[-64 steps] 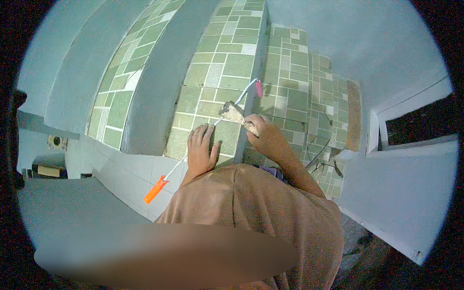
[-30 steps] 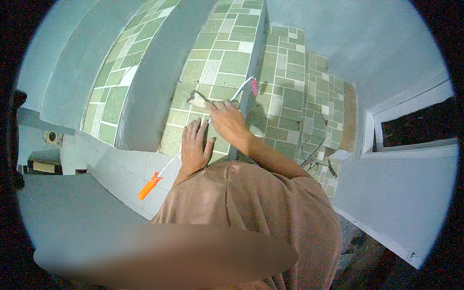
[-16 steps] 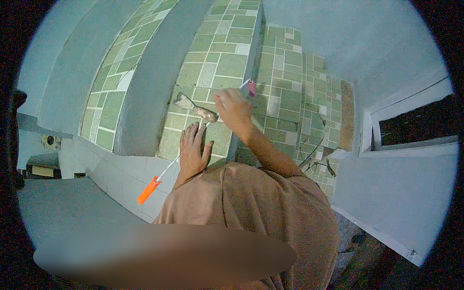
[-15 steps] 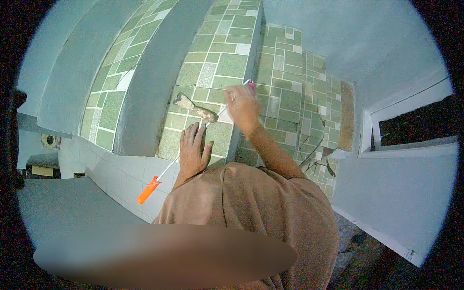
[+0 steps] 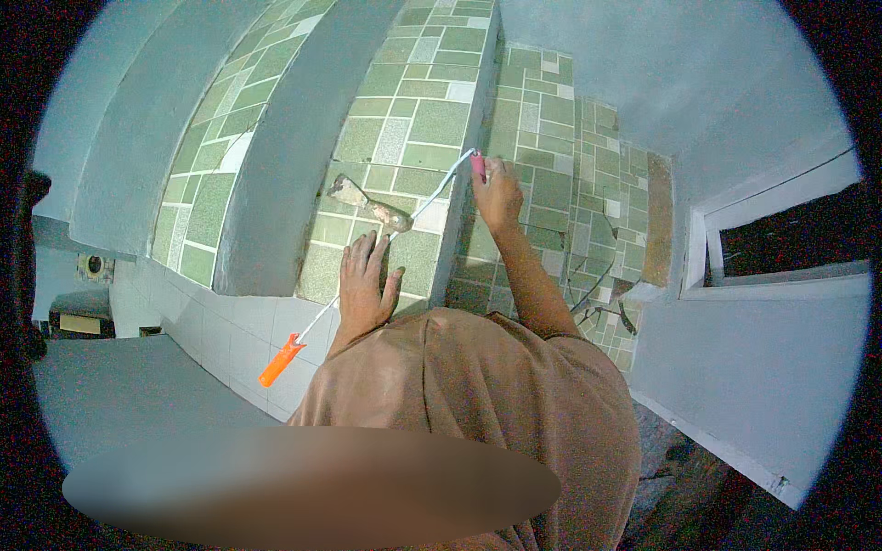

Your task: The person applies grout to the joints between green and white tiles on a staircase using a small trowel. They work step by step, smoothing the grout into the gaps and occasionally wiping excess material.

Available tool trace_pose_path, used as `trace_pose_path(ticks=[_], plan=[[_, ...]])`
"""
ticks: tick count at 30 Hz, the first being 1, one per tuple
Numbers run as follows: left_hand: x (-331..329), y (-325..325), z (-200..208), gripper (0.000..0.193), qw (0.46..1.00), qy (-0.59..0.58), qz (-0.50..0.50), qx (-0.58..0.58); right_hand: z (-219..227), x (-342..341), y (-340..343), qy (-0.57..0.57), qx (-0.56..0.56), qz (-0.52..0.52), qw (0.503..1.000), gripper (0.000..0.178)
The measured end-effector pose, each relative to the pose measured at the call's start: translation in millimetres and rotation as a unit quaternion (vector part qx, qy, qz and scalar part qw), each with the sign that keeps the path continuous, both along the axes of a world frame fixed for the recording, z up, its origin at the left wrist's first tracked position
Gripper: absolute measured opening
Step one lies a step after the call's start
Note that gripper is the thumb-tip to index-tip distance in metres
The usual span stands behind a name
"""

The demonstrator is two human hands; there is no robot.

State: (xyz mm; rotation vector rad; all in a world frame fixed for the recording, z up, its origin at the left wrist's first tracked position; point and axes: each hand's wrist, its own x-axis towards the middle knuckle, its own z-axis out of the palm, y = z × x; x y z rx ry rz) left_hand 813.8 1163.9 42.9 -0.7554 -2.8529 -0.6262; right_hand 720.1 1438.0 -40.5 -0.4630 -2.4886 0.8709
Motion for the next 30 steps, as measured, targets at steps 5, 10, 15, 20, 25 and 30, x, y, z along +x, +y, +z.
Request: trace_pose_path(ticks=[5, 10, 15, 20, 25, 30], plan=[[0, 1, 1, 0.058, 1.000, 0.013, 0.000, 0.003, 5, 4, 0, 0.011, -0.080, 0.008, 0.997, 0.032], [0, 1, 1, 0.058, 1.000, 0.006, 0.006, 0.003, 31, 14, -8, 0.088, -0.080, -0.029, 0.992, 0.033], [1, 1, 3, 0.057, 1.000, 0.016, 0.007, 0.016, 73, 23, -42, 0.241, -0.013, 0.077, 0.967, 0.027], [2, 1, 6, 0.057, 1.000, 0.018, 0.007, 0.017, 97, 37, -99, 0.049, 0.015, 0.257, 0.965, 0.035], [2, 1, 8, 0.058, 0.999, 0.004, 0.014, 0.031, 100, 40, -118, -0.045, 0.120, 0.301, 0.945, 0.042], [3, 0, 8, 0.057, 0.999, 0.004, 0.014, 0.039, 101, 38, -117, -0.007, 0.140, 0.298, 0.944, 0.037]])
